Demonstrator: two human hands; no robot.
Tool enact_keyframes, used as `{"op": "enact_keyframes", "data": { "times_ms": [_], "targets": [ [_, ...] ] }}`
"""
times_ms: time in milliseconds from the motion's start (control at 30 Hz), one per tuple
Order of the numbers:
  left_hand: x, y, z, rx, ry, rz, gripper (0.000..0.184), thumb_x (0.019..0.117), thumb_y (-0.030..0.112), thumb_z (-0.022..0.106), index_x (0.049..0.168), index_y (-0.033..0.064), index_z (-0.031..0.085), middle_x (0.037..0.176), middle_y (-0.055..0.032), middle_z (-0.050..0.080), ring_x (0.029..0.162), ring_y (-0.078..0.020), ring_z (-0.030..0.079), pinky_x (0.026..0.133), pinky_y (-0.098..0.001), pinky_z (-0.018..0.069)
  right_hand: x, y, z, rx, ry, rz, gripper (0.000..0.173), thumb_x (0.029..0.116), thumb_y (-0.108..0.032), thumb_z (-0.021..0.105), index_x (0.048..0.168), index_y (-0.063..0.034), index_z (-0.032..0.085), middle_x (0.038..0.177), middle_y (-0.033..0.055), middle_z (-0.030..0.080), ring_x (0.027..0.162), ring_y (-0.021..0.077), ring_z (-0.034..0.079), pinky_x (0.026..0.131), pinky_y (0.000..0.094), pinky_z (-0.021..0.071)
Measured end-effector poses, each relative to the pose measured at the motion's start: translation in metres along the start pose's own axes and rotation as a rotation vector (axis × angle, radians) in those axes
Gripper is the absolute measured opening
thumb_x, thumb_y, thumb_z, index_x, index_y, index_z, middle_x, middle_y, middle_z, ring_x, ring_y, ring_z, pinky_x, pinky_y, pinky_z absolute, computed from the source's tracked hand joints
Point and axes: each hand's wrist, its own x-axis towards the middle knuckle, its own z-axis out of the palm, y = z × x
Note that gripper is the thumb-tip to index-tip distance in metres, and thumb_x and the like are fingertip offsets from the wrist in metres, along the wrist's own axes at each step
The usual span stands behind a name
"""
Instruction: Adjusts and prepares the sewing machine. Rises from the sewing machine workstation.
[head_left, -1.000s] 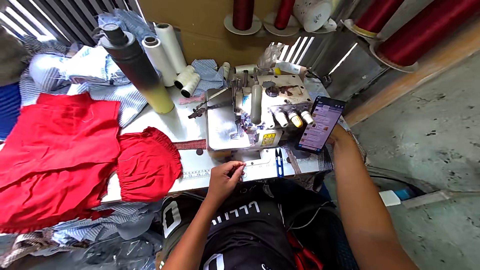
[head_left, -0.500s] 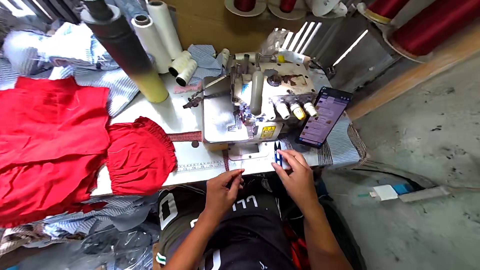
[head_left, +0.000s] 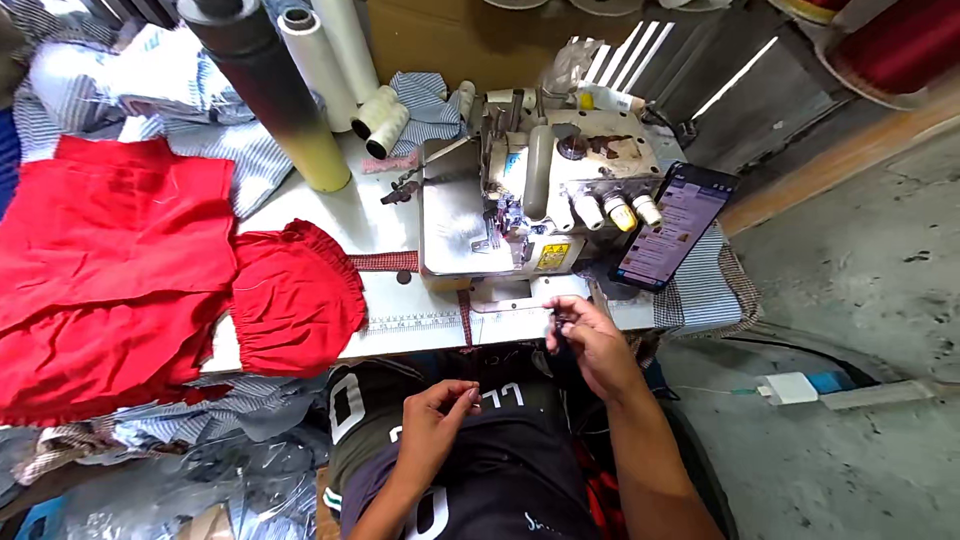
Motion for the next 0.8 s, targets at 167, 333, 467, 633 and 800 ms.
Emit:
{"op": "enact_keyframes", "data": {
  "times_ms": [167, 333, 467, 633, 800],
  "targets": [
    [-0.005, -0.005, 0.004, 0.01, -0.034, 0.027, 0.011, 0.0949, 0.005, 0.07, 0.102, -0.0008, 0.076, 0.089, -0.0049, 0.078, 0.075, -0.0137, 0.076, 0.071, -0.0299, 0.0668, 0.014, 0.001, 0.037, 0.022, -0.221, 0.055, 0.034, 0.1085, -0.021, 0.047, 0.132, -0.0027, 0.063, 0.088, 0.0026, 0.062, 0.064, 0.0076, 0.053, 0.056, 0.0214, 0.0459],
    [-0.007, -0.006, 0.0, 0.019, -0.007, 0.044, 0.011, 0.0949, 0.004, 0.069, 0.102, -0.0013, 0.075, 0.088, -0.0051, 0.078, 0.074, -0.0136, 0.076, 0.07, -0.0293, 0.0666, 0.032, -0.007, 0.045, 0.036, -0.323, 0.122, 0.032, 0.1089, -0.022, 0.048, 0.129, -0.0058, 0.068, 0.075, -0.0031, 0.057, 0.056, 0.0026, 0.044, 0.049, 0.0172, 0.0347],
    [-0.005, -0.008, 0.0, 0.036, 0.01, 0.042, 0.011, 0.0948, 0.005, 0.069, 0.101, -0.0006, 0.076, 0.087, -0.0045, 0.078, 0.073, -0.0127, 0.076, 0.069, -0.0284, 0.0662, 0.043, -0.012, 0.049, 0.041, -0.39, 0.211, 0.031, 0.1076, -0.022, 0.051, 0.126, -0.006, 0.071, 0.074, -0.0036, 0.059, 0.052, 0.0012, 0.043, 0.046, 0.0162, 0.0324],
    [-0.002, -0.007, -0.001, 0.045, 0.007, 0.022, 0.012, 0.0961, 0.007, 0.068, 0.102, 0.0002, 0.075, 0.087, -0.004, 0.078, 0.074, -0.0133, 0.076, 0.069, -0.0297, 0.0665, 0.049, -0.014, 0.054, -0.008, -0.376, 0.156, 0.029, 0.1073, -0.02, 0.052, 0.118, -0.0057, 0.075, 0.068, -0.005, 0.058, 0.052, 0.0008, 0.043, 0.047, 0.0167, 0.0319],
    [-0.002, -0.006, -0.027, 0.167, 0.023, 0.099, 0.012, 0.0962, 0.011, 0.069, 0.102, 0.0039, 0.077, 0.088, -0.0011, 0.078, 0.075, -0.0094, 0.075, 0.072, -0.0276, 0.0656, 0.05, -0.01, 0.052, -0.052, -0.334, 0.078, 0.029, 0.1072, -0.02, 0.052, 0.116, -0.0069, 0.076, 0.07, -0.004, 0.062, 0.053, 0.0012, 0.045, 0.048, 0.0169, 0.0348]
  ]
}}
